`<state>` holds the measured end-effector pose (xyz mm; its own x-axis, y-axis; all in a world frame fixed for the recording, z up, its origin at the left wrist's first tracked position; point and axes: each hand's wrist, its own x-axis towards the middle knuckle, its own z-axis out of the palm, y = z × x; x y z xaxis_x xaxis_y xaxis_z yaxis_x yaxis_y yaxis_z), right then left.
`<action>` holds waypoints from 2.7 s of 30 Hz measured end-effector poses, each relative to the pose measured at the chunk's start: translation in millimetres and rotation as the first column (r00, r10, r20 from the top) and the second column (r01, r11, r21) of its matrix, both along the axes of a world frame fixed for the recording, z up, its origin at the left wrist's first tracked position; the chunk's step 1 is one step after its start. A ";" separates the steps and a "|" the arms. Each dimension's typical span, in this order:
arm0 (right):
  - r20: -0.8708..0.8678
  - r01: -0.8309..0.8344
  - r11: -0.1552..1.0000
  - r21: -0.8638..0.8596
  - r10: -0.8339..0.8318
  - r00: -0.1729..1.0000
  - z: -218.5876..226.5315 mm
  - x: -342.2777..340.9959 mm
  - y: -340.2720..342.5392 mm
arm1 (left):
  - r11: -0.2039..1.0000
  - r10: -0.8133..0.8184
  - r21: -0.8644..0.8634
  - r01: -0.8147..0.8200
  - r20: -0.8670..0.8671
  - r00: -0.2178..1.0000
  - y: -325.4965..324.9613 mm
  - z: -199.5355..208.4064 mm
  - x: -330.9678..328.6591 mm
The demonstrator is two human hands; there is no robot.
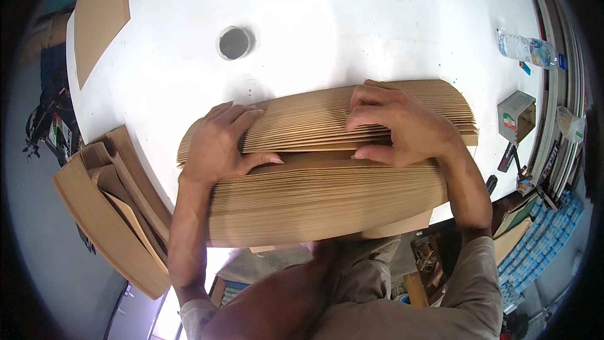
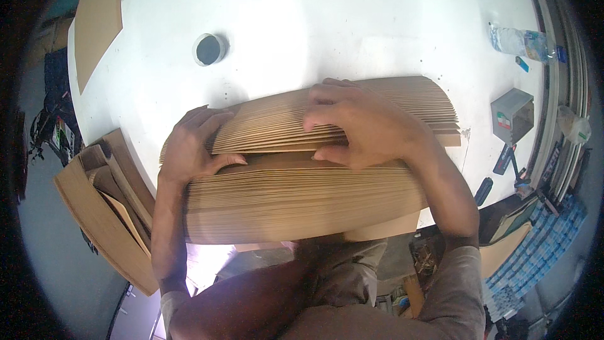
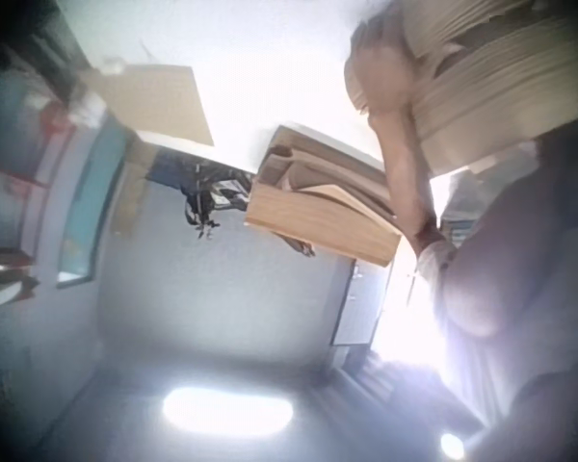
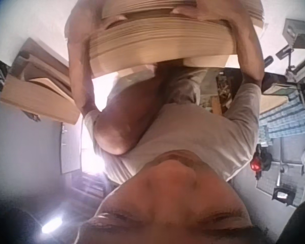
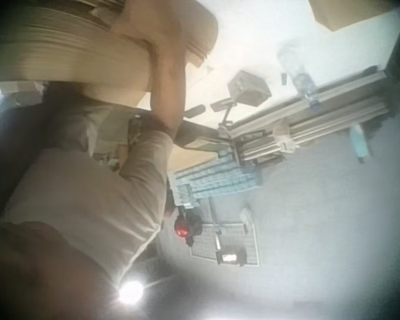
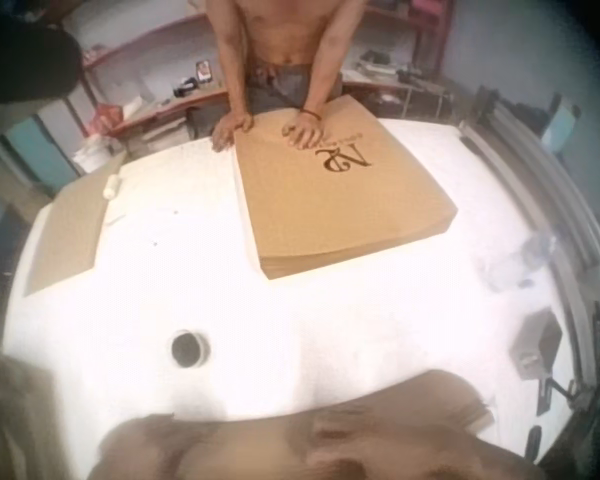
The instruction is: The person folds flat cardboard sheets in half by hand on a white table, aligning edges and pressing the crease. They repeat this process for multiple sheets, stacking the folded pieces as they work.
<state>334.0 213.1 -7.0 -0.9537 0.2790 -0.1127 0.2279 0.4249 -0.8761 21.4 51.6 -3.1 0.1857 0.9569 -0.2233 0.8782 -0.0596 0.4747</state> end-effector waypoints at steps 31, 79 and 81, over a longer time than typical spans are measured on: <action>0.041 0.270 0.878 0.395 -0.310 0.950 35.4 48.9 -18.0 | 0.980 0.094 -0.180 -0.089 0.019 0.995 -6.8 26.9 17.2; 0.140 0.248 0.624 0.741 -0.505 0.852 17.6 55.9 -131.6 | 0.987 -0.157 -0.014 0.158 -0.218 0.963 -58.9 19.1 61.5; 0.125 0.254 0.633 0.731 -0.491 0.862 16.2 57.3 -131.3 | 0.989 -0.148 -0.038 0.144 -0.213 0.966 -56.6 20.6 64.0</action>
